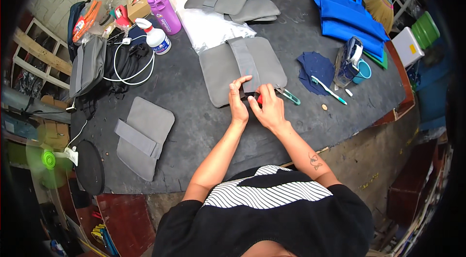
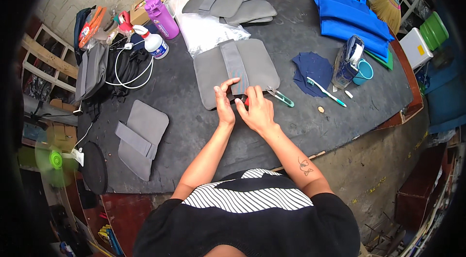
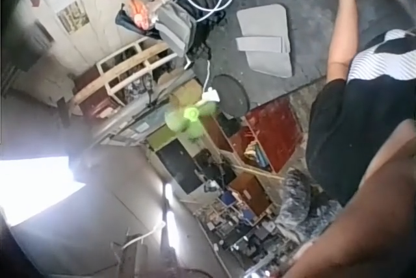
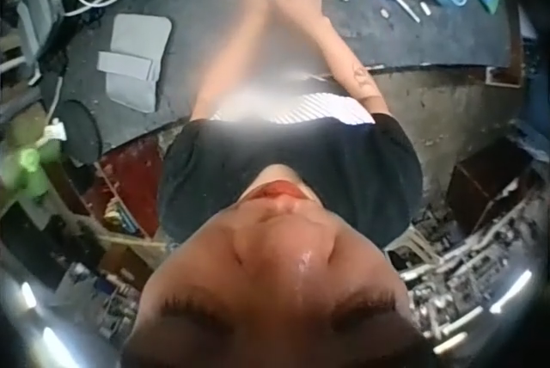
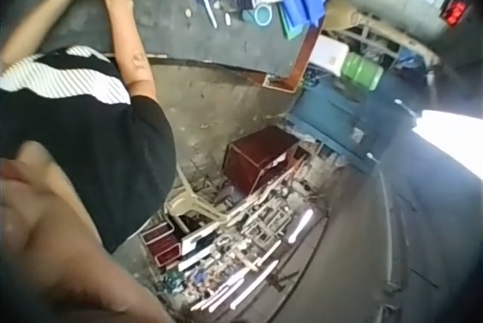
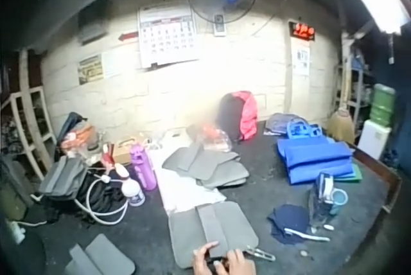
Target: Assembling and finishing fabric components by sealing edges with a lighter and attaching straps.
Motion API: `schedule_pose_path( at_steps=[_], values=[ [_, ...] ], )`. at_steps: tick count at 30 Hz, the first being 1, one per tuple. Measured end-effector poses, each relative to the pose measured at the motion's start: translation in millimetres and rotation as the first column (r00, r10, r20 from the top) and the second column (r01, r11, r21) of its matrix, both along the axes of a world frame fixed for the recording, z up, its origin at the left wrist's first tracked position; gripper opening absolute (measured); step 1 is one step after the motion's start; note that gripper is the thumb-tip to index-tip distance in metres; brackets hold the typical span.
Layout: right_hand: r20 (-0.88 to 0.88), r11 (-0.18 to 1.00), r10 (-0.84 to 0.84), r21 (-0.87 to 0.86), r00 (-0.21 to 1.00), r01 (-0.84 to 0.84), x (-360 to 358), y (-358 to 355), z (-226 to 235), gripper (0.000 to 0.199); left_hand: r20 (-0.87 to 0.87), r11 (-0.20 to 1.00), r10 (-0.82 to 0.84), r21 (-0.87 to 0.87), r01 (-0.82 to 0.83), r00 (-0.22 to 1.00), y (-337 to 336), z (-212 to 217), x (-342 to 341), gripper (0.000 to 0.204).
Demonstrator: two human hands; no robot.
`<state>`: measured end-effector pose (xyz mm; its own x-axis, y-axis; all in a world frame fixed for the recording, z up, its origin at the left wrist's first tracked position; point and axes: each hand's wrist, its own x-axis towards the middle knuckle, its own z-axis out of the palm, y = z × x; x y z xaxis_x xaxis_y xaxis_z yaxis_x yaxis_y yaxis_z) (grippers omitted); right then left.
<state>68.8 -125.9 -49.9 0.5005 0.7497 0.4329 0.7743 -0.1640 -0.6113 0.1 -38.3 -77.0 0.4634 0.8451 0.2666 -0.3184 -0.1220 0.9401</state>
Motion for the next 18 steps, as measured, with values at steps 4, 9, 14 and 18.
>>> schedule_pose_path(
  at_steps=[4, 9, 14, 18],
  values=[
    [0.061, 0.994, -0.068, -0.087, 0.996, 0.073, -6.3, 4.7, -0.1, 0.028, 0.028, 1.000, 0.001, -0.012, -0.001, 1.000, 1.4, -4.2, -0.7, 0.072],
    [-0.028, 0.993, -0.055, -0.111, 0.998, 0.051, -9.4, 5.1, 3.0, 0.033, 0.032, 1.000, 0.005, 0.019, -0.005, 0.999, -2.1, -3.6, 1.4, 0.072],
    [-0.080, 0.991, -0.085, -0.114, 0.993, 0.075, -9.5, 9.8, -8.8, 0.032, 0.000, 1.000, 0.003, 0.025, -0.003, 1.000, -1.6, -2.4, 2.0, 0.074],
    [-0.097, 0.996, -0.083, -0.046, 0.992, 0.079, -10.9, 10.9, -8.6, 0.031, -0.010, 0.999, 0.031, 0.030, -0.031, 0.999, -2.5, 0.5, 1.8, 0.074]
  ],
)
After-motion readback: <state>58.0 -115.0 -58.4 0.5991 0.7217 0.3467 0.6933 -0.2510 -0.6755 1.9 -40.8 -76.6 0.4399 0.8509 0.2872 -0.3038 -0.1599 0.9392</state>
